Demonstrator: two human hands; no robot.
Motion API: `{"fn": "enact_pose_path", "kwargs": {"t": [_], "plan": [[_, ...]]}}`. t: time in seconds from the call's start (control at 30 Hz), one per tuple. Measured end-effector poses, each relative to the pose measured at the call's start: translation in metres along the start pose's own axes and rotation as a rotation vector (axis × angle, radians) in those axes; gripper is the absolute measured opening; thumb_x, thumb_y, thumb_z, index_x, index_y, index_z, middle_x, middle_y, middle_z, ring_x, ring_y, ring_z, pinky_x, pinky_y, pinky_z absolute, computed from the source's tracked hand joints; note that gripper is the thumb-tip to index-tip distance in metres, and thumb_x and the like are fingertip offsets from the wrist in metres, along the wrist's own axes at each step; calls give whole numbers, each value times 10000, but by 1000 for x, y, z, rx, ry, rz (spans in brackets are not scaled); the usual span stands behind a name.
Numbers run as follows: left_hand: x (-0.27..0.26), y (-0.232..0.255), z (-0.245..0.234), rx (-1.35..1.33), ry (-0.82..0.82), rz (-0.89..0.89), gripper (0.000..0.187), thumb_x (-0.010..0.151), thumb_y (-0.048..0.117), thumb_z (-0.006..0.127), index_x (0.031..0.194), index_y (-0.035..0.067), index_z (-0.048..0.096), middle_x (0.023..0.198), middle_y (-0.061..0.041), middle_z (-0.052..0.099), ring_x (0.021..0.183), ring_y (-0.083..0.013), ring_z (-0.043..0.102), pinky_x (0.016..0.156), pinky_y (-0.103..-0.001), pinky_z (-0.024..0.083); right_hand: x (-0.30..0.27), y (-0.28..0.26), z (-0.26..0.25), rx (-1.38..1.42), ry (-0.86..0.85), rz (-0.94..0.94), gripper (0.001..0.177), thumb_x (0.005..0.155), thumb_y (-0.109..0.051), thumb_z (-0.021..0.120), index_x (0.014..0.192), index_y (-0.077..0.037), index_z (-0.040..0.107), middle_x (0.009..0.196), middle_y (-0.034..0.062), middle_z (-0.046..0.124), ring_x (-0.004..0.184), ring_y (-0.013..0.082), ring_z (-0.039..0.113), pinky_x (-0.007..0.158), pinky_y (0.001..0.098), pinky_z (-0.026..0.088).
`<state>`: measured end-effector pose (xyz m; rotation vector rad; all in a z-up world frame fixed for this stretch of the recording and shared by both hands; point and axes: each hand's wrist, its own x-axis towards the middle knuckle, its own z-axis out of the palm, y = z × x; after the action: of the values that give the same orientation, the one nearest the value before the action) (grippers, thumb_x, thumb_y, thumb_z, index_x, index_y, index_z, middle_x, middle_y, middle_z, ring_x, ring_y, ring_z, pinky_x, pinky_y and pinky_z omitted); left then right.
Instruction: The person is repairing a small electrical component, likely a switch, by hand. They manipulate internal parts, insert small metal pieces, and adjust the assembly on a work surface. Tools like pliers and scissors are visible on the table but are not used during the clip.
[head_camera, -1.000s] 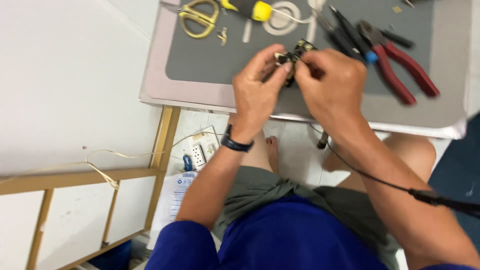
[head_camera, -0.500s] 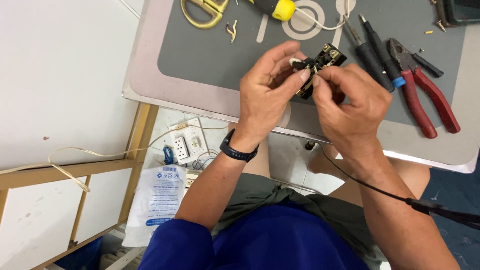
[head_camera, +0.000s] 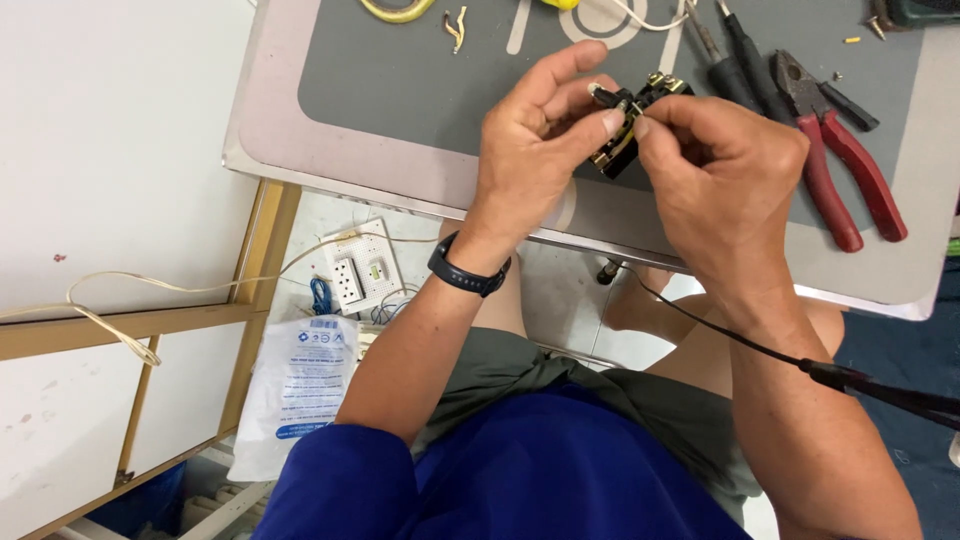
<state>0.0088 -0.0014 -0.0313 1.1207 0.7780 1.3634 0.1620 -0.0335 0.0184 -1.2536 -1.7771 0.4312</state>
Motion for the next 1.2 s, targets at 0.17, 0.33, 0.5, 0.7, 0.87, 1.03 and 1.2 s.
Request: {"fn": "enact_pose_path", "kwargs": {"t": [0.17, 0.33, 0.5, 0.7, 0.87, 1.03, 1.2], "plan": [[2, 2, -4, 14, -1, -27, 360, 906, 70, 707, 1250, 78, 604, 1027, -58, 706, 920, -94, 610, 846, -243, 552, 3, -2, 0, -33, -1, 20, 163, 950, 89, 622, 828, 8, 693, 637, 21, 525, 616, 79, 416, 557, 259, 321], [2, -1, -3, 53, 15, 9, 275, 889, 66, 721, 1157, 63, 661, 970, -13, 711, 890, -67, 603, 839, -218, 552, 7, -8, -5, -80, -39, -3, 155, 941, 83, 630, 814, 12, 683, 642, 26, 529, 625, 80, 405, 541, 268, 306], [0, 1, -1, 108, 21, 19, 252, 882, 36, 712, 1129, 53, 669, 1009, -30, 716, 914, -80, 637, 839, -227, 585, 7, -1, -7, -193, -85, -80, 168, 901, 87, 598, 779, -19, 643, 642, 53, 475, 611, 159, 393, 549, 322, 279], [-1, 2, 5, 235, 53, 27, 224, 860, 26, 716, 1074, 90, 704, 995, -7, 733, 915, -77, 670, 874, -209, 589, 3, 10, -1, -313, -46, -299, 147, 960, 147, 626, 862, 51, 677, 718, 113, 515, 661, 245, 490, 530, 373, 329], [-3, 2, 5, 252, 45, 50, 226, 862, 29, 716, 1082, 81, 699, 1036, -18, 728, 954, -91, 673, 912, -219, 582, 4, 11, 0, -205, -18, -217, 178, 892, 147, 611, 794, 6, 657, 686, 76, 517, 642, 189, 450, 559, 326, 320], [0, -2, -1, 187, 43, 45, 241, 848, 50, 746, 1082, 62, 690, 1027, -19, 719, 951, -85, 664, 888, -223, 579, 10, 21, -6, -49, 5, -54, 204, 890, 63, 818, 1066, -23, 761, 838, 56, 578, 744, 144, 513, 676, 271, 425], [1, 11, -6, 184, -95, 0, 271, 857, 84, 730, 1121, 61, 669, 993, -60, 734, 937, -92, 672, 853, -240, 605, 22, 11, -22, 177, -328, 461, 345, 885, -162, 769, 1205, -58, 693, 844, 24, 649, 565, 105, 532, 523, 224, 476]]}}
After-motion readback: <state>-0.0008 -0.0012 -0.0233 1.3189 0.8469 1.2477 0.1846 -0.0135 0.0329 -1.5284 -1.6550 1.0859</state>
